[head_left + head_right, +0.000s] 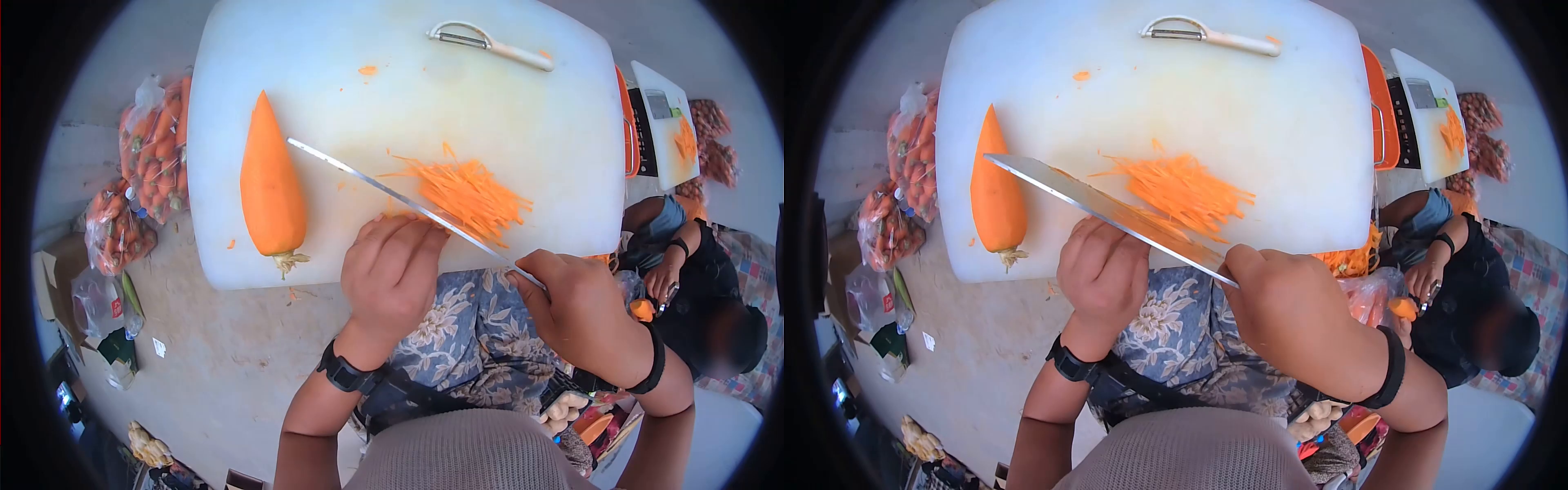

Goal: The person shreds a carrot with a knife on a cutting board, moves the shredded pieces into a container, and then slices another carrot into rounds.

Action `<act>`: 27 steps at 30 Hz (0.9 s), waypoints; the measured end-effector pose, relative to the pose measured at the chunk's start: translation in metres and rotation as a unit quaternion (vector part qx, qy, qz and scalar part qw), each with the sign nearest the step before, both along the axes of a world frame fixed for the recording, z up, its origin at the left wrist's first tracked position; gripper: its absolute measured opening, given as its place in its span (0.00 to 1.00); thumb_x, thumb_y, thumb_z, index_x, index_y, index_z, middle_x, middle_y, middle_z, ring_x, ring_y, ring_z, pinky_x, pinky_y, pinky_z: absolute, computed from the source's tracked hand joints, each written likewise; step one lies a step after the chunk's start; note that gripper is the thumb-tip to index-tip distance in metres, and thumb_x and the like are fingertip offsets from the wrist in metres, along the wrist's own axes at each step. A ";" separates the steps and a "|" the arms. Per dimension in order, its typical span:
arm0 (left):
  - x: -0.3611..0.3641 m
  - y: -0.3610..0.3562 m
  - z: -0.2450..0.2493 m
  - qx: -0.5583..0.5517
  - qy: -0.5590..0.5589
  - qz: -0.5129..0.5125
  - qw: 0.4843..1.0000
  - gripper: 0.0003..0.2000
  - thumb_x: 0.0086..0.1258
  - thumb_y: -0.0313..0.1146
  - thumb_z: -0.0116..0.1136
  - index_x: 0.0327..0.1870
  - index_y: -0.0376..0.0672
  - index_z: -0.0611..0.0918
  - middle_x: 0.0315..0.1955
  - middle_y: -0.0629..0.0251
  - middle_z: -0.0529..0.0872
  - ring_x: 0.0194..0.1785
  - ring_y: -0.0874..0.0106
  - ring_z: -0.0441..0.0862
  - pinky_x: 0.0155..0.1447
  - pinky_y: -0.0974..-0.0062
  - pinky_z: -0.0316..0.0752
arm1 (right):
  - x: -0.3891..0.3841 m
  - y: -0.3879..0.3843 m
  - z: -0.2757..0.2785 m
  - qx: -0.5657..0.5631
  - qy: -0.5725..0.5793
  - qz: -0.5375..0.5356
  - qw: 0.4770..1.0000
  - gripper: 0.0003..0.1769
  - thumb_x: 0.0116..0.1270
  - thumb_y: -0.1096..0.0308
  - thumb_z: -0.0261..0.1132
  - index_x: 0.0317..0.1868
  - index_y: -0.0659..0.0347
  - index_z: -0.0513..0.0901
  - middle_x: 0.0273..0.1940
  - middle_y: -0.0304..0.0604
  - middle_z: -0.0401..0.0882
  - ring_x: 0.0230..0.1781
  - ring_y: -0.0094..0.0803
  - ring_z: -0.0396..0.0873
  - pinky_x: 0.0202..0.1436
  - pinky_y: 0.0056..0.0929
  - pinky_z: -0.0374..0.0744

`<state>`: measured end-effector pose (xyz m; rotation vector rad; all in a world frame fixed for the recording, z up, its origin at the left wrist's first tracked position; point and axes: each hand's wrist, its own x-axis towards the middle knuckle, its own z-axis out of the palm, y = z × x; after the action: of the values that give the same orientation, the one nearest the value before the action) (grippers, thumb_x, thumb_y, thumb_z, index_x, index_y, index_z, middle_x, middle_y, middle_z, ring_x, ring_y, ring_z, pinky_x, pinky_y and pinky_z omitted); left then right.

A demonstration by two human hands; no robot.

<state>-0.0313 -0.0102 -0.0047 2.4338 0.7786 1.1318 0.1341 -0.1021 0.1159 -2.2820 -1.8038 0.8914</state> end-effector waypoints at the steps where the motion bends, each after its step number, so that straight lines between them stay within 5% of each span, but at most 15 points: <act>1: -0.001 0.001 0.000 0.006 0.007 0.003 1.000 0.10 0.49 0.22 0.64 0.35 0.38 0.86 0.35 0.62 0.84 0.41 0.64 0.83 0.45 0.68 0.82 | 0.000 -0.001 -0.002 -0.013 -0.006 0.008 1.000 0.07 0.60 0.72 0.66 0.34 0.64 0.76 0.25 0.52 0.80 0.25 0.51 0.81 0.30 0.44 0.78; 8: 0.000 -0.003 -0.001 -0.024 0.015 0.010 1.000 0.08 0.52 0.22 0.64 0.34 0.37 0.86 0.35 0.62 0.84 0.40 0.64 0.83 0.46 0.69 0.82 | -0.007 0.018 -0.024 -0.005 -0.050 0.023 0.998 0.09 0.62 0.69 0.66 0.31 0.65 0.75 0.24 0.53 0.79 0.25 0.51 0.80 0.30 0.44 0.78; 17: -0.021 0.001 0.007 -0.035 -0.064 -0.045 0.996 0.12 0.58 0.16 0.63 0.43 0.36 0.85 0.41 0.57 0.85 0.47 0.62 0.85 0.48 0.69 0.80 | 0.002 0.006 -0.010 0.088 0.114 -0.157 0.977 0.15 0.69 0.62 0.63 0.33 0.68 0.78 0.20 0.54 0.76 0.21 0.51 0.78 0.27 0.41 0.73; 26: -0.044 0.042 0.045 -0.017 -0.052 0.208 0.977 0.15 0.72 0.31 0.57 0.56 0.35 0.78 0.53 0.53 0.79 0.61 0.58 0.75 0.64 0.64 0.69 | -0.002 -0.024 -0.025 0.040 0.204 -0.092 0.974 0.19 0.70 0.58 0.61 0.35 0.71 0.81 0.25 0.59 0.79 0.29 0.52 0.81 0.35 0.44 0.77; 27: -0.049 0.047 0.043 -0.064 -0.003 0.219 0.974 0.20 0.72 0.35 0.57 0.60 0.35 0.75 0.56 0.50 0.77 0.62 0.55 0.73 0.66 0.61 0.66 | -0.001 -0.026 -0.032 0.017 0.202 -0.073 0.976 0.18 0.71 0.59 0.61 0.39 0.71 0.80 0.23 0.54 0.78 0.24 0.43 0.81 0.30 0.39 0.77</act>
<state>-0.0800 0.0366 0.0380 2.2088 1.3895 1.1896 0.1329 -0.1278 0.0840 -1.9948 -1.4483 1.1830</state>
